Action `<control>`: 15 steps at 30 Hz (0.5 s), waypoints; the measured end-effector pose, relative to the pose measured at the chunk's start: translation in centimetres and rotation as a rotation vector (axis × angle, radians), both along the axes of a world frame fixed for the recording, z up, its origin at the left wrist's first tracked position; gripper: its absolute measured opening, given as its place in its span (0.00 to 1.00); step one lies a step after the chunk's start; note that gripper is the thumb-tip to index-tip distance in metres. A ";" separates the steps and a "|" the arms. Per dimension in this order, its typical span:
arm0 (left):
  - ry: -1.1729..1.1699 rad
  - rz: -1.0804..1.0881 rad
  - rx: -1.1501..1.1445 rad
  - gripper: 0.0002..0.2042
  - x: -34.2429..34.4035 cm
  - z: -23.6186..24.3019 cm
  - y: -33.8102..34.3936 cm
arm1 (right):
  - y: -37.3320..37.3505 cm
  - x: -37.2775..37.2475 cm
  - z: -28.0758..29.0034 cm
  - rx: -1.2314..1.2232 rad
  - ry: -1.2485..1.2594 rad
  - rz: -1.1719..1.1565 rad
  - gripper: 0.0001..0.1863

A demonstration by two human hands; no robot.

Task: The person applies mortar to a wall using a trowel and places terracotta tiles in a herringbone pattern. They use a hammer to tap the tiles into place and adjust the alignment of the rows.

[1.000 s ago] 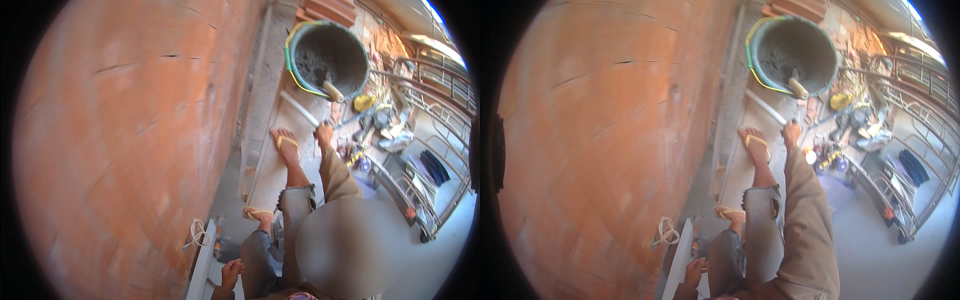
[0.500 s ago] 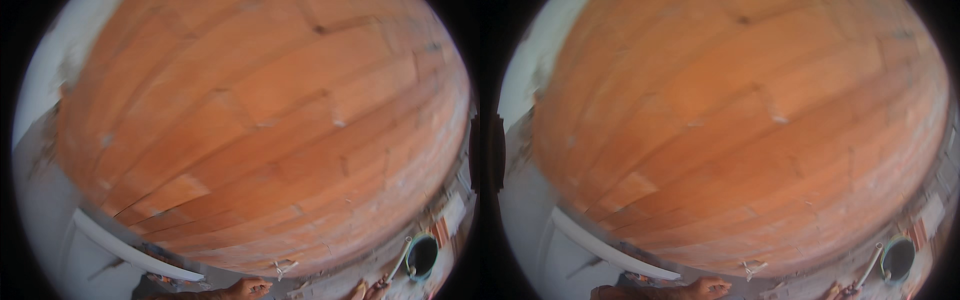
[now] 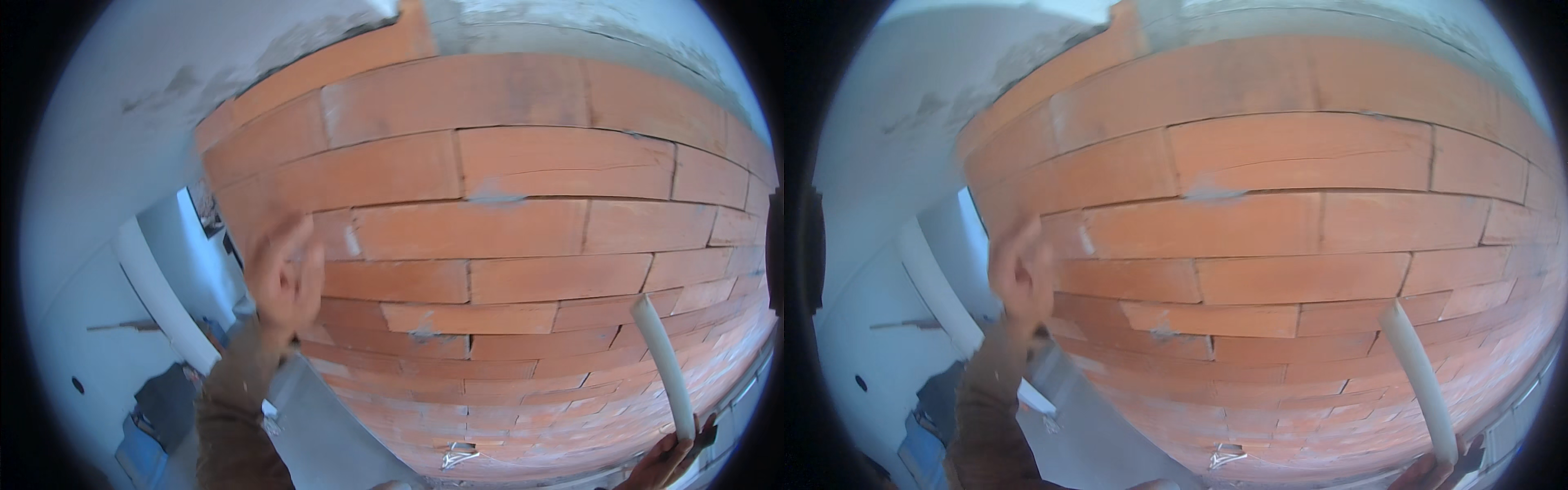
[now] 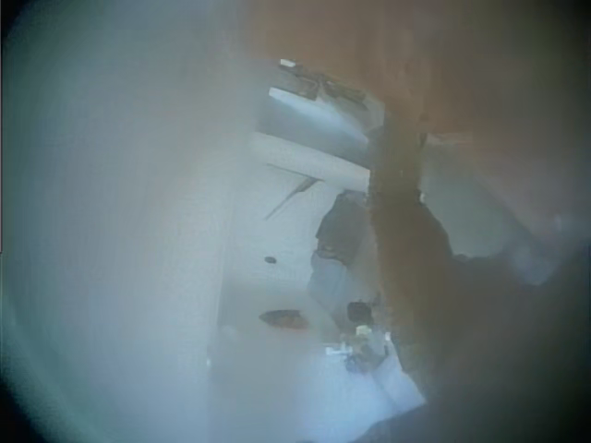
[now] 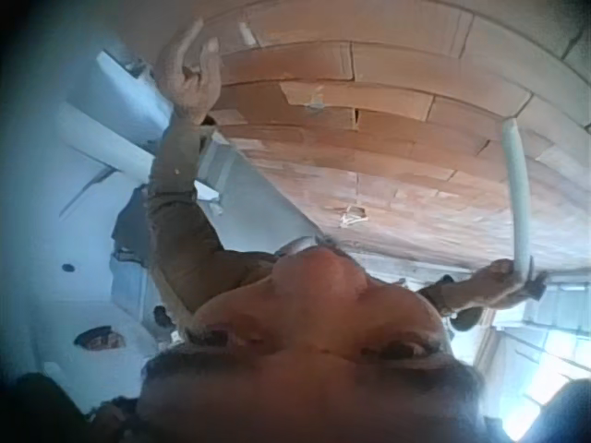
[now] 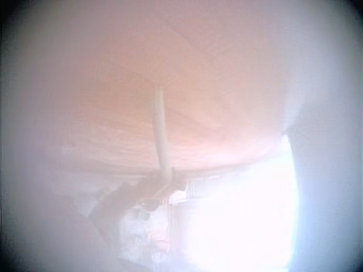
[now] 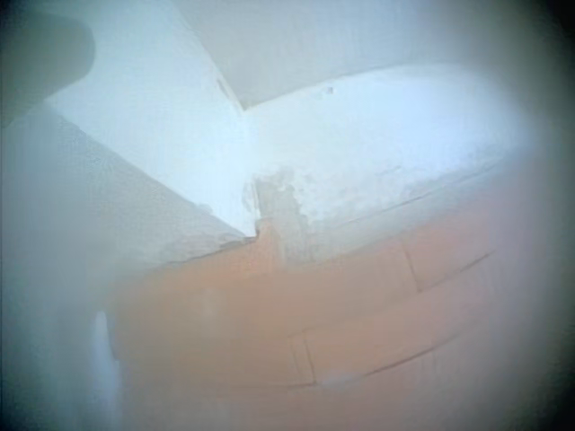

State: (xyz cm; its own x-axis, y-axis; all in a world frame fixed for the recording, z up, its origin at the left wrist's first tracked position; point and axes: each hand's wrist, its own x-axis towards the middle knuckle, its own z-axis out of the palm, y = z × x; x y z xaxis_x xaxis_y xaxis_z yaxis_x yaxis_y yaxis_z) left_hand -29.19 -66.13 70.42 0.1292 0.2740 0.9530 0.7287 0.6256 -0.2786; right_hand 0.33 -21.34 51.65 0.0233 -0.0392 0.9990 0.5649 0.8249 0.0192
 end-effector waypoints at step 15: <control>0.251 0.095 0.216 0.13 -2.2 11.5 1.2 | -14.4 -7.3 17.4 0.278 0.021 0.709 0.24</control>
